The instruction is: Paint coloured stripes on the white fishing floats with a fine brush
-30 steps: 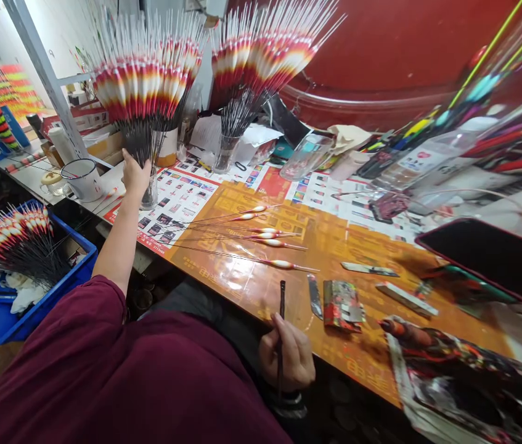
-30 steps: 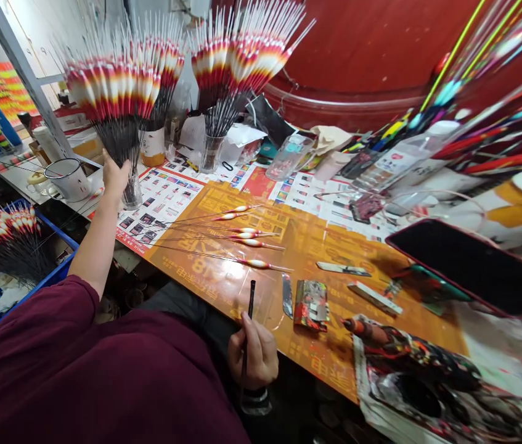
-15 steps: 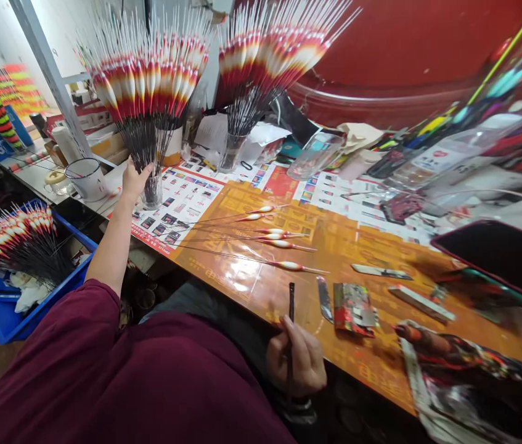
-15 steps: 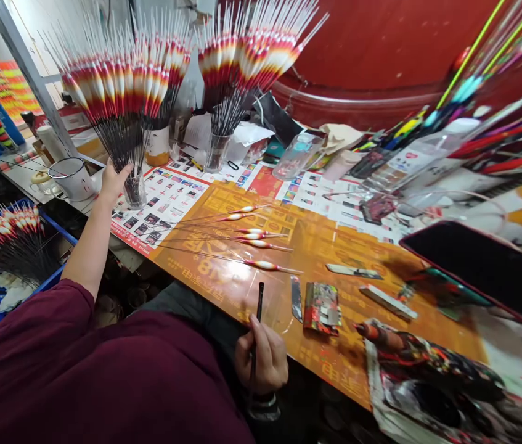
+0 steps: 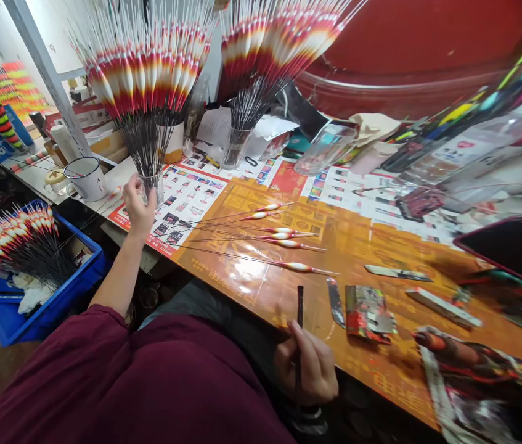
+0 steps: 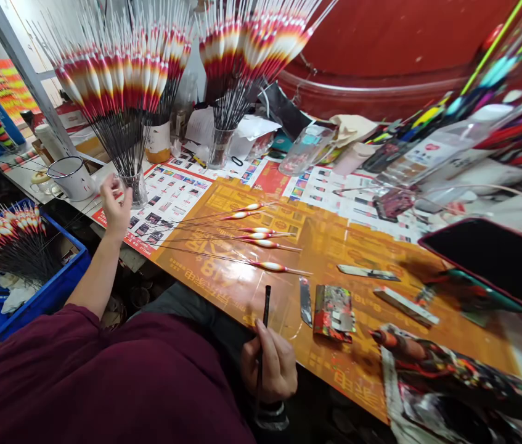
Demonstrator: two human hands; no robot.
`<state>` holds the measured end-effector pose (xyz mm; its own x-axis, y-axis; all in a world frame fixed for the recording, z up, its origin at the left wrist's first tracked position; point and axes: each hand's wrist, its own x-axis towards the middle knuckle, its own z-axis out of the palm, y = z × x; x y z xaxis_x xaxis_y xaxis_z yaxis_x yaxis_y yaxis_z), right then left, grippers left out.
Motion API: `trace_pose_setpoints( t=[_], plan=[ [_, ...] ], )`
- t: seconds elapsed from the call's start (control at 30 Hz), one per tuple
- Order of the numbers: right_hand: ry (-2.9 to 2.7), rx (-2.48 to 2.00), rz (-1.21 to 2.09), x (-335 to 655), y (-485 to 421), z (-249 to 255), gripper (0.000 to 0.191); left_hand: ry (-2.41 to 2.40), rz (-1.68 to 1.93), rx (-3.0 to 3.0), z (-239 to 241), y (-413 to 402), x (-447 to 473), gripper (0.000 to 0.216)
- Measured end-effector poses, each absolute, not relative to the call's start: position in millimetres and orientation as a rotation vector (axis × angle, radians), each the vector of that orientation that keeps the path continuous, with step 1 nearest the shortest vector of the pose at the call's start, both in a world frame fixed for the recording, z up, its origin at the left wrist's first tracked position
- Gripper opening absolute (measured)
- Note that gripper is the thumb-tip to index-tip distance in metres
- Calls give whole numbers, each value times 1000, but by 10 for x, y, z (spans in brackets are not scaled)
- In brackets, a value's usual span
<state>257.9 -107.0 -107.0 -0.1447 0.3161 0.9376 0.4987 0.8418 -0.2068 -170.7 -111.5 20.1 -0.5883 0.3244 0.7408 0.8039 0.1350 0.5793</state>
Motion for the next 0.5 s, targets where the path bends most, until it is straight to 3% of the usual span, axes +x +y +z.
trace_pose_setpoints(
  t=[0.17, 0.23, 0.37, 0.5],
  plan=[
    [-1765, -628, -198, 2578, -1082, -1027, 60, -1984, -1109, -1922, 27, -907, -905, 24],
    [-1774, -631, -197, 2573, -1095, -1000, 59, -1978, -853, -2161, -20, -747, -646, 23],
    [-1783, -655, -179, 2579, -1094, -1019, 56, -2035, -443, -2266, -120, -506, -312, 33],
    [-1790, -670, -169, 2586, -1076, -1066, 52, -2018, -354, -2281, -188, -438, -308, 12]
  ],
)
